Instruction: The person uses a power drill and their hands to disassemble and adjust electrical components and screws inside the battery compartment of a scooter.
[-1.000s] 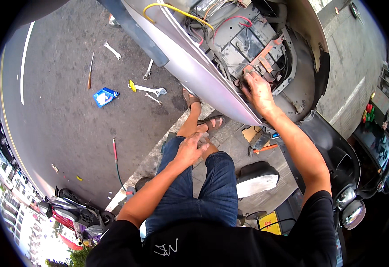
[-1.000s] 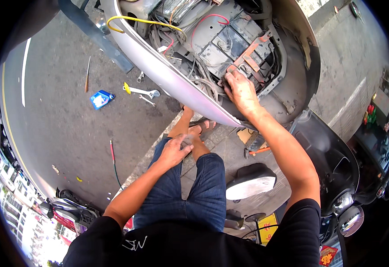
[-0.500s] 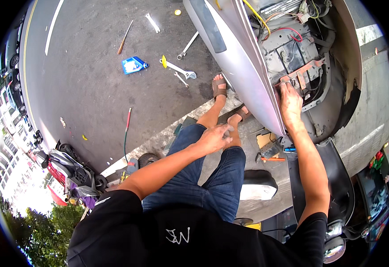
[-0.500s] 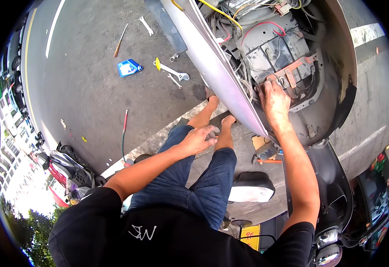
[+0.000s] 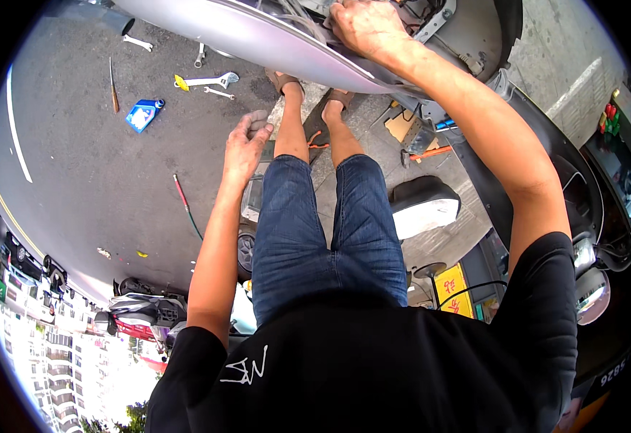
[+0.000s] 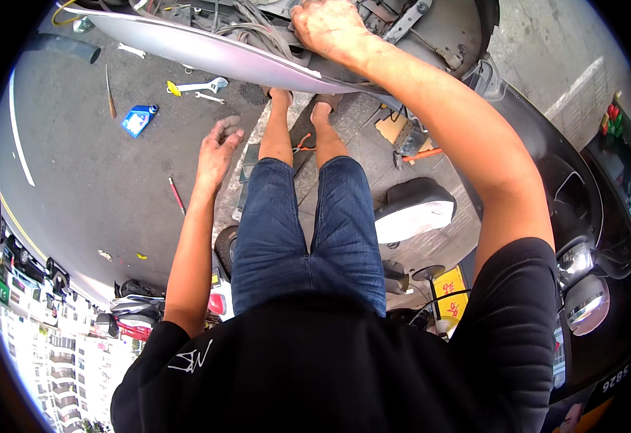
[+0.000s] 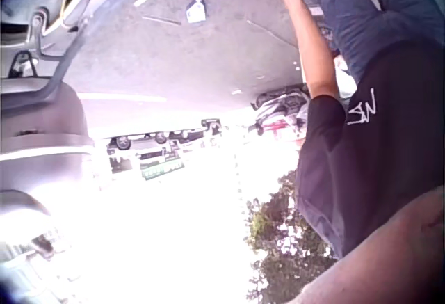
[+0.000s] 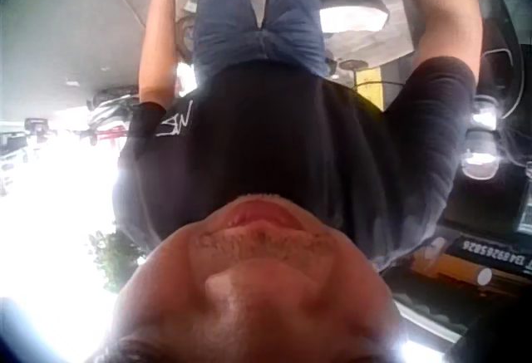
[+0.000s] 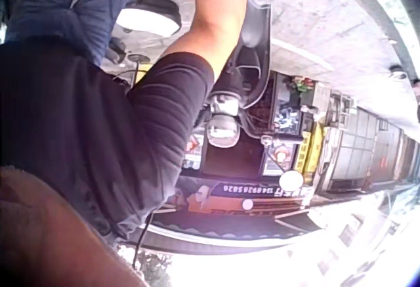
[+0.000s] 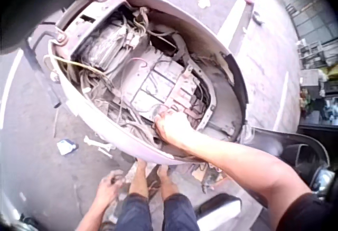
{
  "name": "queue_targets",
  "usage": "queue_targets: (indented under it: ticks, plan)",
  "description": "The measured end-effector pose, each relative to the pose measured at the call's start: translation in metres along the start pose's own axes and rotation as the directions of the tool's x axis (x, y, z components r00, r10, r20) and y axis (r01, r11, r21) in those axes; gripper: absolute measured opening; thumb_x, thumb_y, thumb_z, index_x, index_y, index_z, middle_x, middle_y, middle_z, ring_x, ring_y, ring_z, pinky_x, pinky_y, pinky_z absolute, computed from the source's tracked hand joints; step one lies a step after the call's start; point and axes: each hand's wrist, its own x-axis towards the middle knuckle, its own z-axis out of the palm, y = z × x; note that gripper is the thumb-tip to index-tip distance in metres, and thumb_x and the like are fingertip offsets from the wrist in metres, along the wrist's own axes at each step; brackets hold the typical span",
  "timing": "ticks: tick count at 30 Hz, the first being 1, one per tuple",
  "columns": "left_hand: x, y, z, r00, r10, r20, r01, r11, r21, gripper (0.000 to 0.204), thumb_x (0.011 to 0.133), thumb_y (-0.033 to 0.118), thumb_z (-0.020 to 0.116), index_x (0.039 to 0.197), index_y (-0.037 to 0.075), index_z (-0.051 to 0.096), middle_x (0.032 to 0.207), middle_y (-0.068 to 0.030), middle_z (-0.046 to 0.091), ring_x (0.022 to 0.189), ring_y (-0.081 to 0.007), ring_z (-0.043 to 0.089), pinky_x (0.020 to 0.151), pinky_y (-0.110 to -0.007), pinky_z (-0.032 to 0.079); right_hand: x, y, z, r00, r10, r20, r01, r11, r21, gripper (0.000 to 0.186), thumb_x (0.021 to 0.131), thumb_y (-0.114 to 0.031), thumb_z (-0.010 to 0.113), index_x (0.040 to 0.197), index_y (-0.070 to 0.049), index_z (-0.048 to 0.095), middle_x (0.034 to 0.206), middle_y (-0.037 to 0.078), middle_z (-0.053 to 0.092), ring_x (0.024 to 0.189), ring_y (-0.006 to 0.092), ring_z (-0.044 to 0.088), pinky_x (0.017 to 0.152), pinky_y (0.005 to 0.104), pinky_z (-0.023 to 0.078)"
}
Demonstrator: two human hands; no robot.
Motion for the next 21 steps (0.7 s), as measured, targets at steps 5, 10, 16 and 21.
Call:
queue_targets:
  ticks: [5, 10, 16, 21]
  plan:
    - [-0.009, -0.001, 0.01, 1.0, -0.015, -0.02, 0.016, 0.999, 0.028, 0.034, 0.087, 0.014, 0.061, 0.119, 0.001, 0.057, 0.1, -0.0116, 0.067, 0.092, -0.0161, 0.061, 0.084, -0.03, 0.048, -0.002, 0.003, -0.01, 0.93, 0.079, 0.359, -0.116, 0.99, 0.083, 0.022, 0.075, -0.023, 0.06, 0.084, -0.004, 0.068, 0.072, 0.016, 0.067, 0.069, 0.0265, 0.067, 0.057, 0.0416, 0.052]
    - [-0.02, 0.012, 0.036, 0.999, -0.018, 0.047, 0.016, 0.999, 0.038, 0.036, 0.088, 0.014, 0.06, 0.122, 0.001, 0.055, 0.099, -0.0084, 0.063, 0.09, -0.0139, 0.058, 0.082, -0.027, 0.046, -0.013, -0.002, 0.027, 0.996, 0.087, -0.018, -0.082, 0.982, 0.172, 0.026, 0.083, -0.022, 0.047, 0.076, -0.006, 0.066, 0.075, 0.016, 0.068, 0.072, 0.0294, 0.068, 0.064, 0.0434, 0.052]
    - [-0.025, 0.022, 0.066, 0.989, -0.001, 0.148, 0.0, 1.0, 0.003, 0.037, 0.089, 0.012, 0.06, 0.123, 0.0, 0.053, 0.103, -0.0108, 0.064, 0.094, -0.0157, 0.059, 0.087, -0.029, 0.046, -0.015, -0.003, 0.02, 0.945, 0.279, 0.168, -0.319, 0.898, 0.303, 0.032, 0.088, -0.025, 0.043, 0.082, -0.007, 0.069, 0.084, 0.014, 0.07, 0.078, 0.0297, 0.068, 0.071, 0.0419, 0.053]
    - [-0.027, 0.033, 0.068, 0.99, -0.035, 0.137, 0.024, 0.997, 0.08, 0.038, 0.089, 0.012, 0.059, 0.124, -0.001, 0.052, 0.101, -0.0102, 0.063, 0.09, -0.0166, 0.059, 0.085, -0.028, 0.046, -0.011, -0.007, 0.041, 0.954, 0.257, -0.154, -0.21, 0.941, 0.267, 0.025, 0.087, -0.02, 0.041, 0.079, -0.009, 0.063, 0.074, 0.01, 0.067, 0.068, 0.028, 0.066, 0.061, 0.0434, 0.052]
